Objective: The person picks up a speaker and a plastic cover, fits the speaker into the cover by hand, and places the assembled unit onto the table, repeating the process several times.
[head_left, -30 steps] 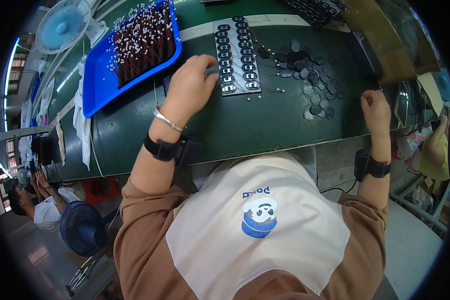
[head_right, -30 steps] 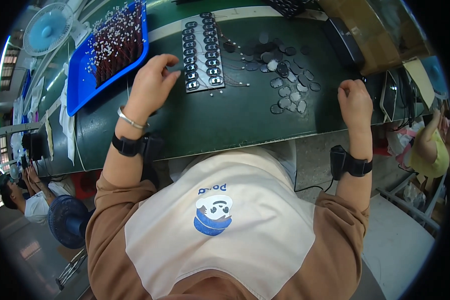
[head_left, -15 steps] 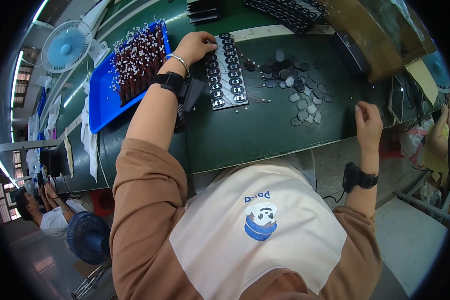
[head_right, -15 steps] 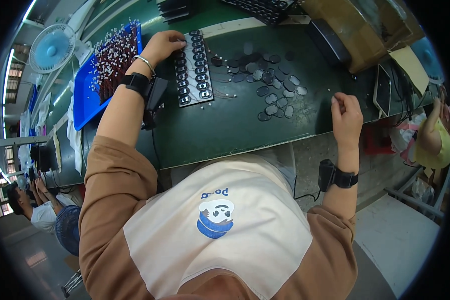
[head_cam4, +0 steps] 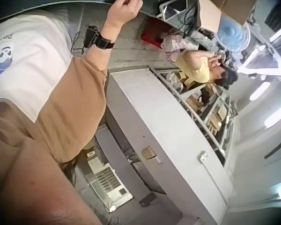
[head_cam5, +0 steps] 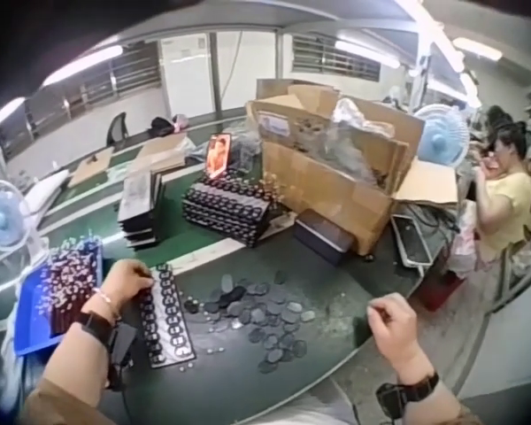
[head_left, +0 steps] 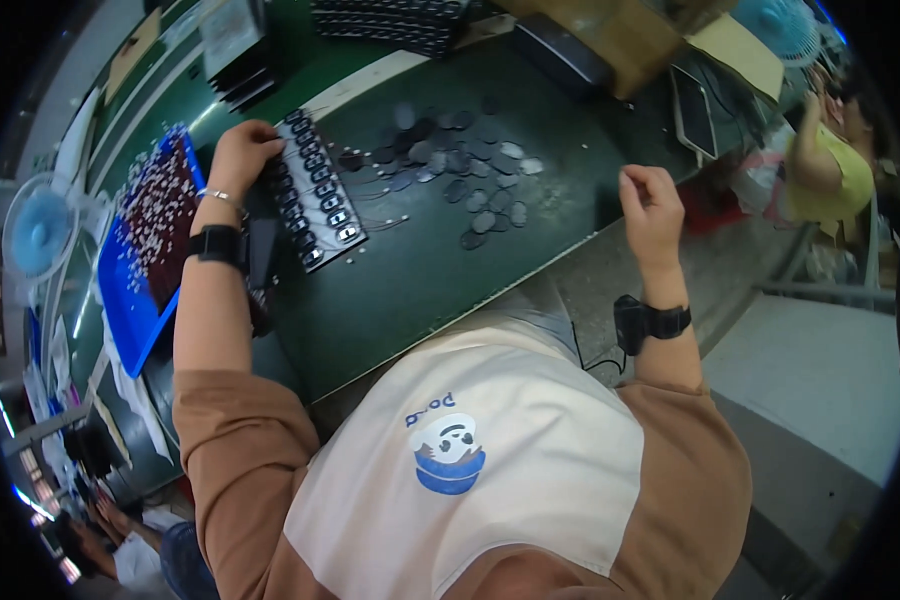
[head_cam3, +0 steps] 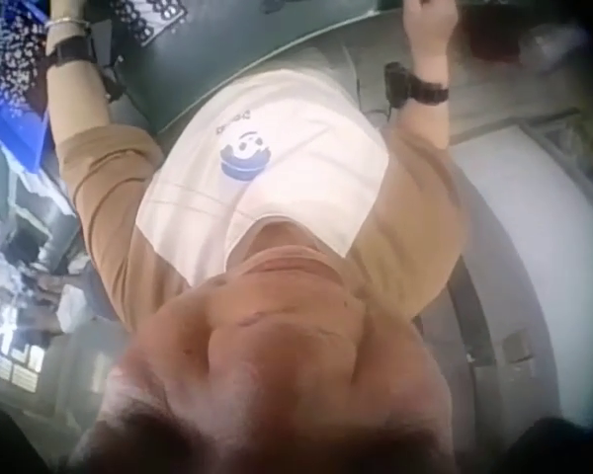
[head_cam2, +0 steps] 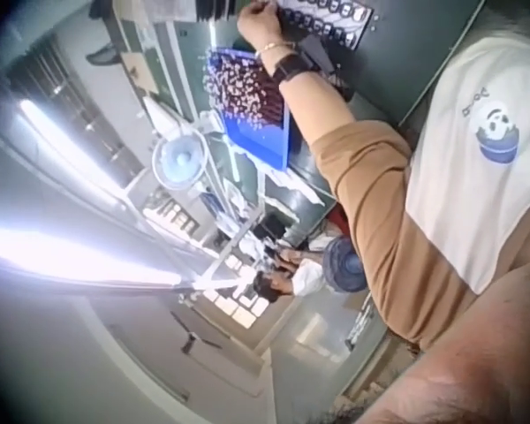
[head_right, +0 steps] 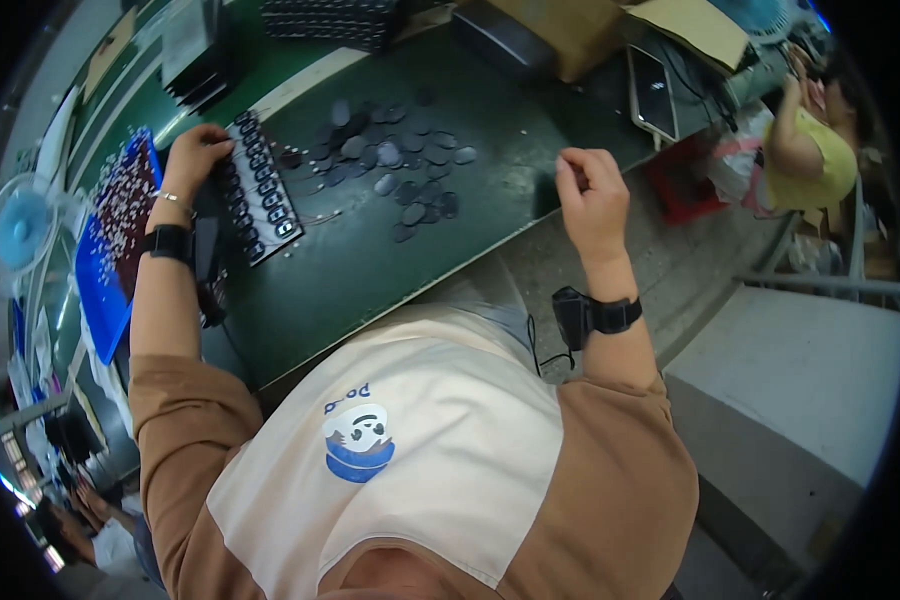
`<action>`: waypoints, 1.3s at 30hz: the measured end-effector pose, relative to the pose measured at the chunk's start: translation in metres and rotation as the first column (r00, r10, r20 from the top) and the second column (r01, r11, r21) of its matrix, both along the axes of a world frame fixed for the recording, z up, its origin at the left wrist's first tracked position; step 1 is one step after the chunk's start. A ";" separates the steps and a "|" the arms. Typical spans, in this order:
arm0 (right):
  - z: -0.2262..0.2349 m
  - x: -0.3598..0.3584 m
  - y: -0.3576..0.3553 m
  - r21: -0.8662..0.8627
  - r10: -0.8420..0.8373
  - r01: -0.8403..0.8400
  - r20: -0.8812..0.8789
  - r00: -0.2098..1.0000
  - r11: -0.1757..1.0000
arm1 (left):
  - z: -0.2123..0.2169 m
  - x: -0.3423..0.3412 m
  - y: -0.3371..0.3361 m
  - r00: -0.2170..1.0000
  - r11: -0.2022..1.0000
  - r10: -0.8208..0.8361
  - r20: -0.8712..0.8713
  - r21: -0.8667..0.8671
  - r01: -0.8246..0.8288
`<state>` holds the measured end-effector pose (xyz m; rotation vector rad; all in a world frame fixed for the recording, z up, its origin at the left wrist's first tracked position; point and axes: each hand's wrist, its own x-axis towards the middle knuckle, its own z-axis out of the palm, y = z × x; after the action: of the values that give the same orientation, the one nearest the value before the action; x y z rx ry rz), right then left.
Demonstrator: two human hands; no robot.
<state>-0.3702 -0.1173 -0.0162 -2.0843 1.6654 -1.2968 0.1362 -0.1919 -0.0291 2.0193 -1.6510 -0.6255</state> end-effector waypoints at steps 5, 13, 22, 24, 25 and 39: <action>-0.004 -0.001 0.003 0.029 0.014 -0.017 0.093 0.996 0.999 | 0.003 -0.008 -0.001 0.999 0.999 0.031 -0.008 -0.027 -0.031; -0.005 -0.001 0.000 0.033 0.034 -0.037 0.070 0.997 0.999 | -0.013 0.006 -0.011 0.967 0.972 0.213 0.143 -0.136 -0.194; 0.006 0.037 0.011 0.022 0.160 -0.167 0.182 0.970 0.986 | 0.045 -0.042 0.037 0.877 0.929 0.109 -0.467 -0.266 -0.257; 0.008 0.060 0.024 0.031 0.356 -0.378 0.270 0.894 0.925 | 0.064 -0.087 0.074 0.700 0.977 -0.039 -0.713 -0.174 -0.122; 0.014 0.071 0.030 0.027 0.446 -0.476 0.309 0.840 0.879 | 0.067 -0.107 0.096 0.625 0.996 -0.044 -0.780 -0.080 -0.029; 0.009 0.144 0.058 -0.015 0.771 -0.774 0.094 0.629 0.633 | 0.035 -0.164 0.182 0.293 0.939 0.186 -0.938 0.257 0.230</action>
<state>-0.2260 -0.0595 -0.0072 -2.2557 0.5491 -1.0088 -0.0282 -0.0104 0.0061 1.1913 -0.7722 -1.8230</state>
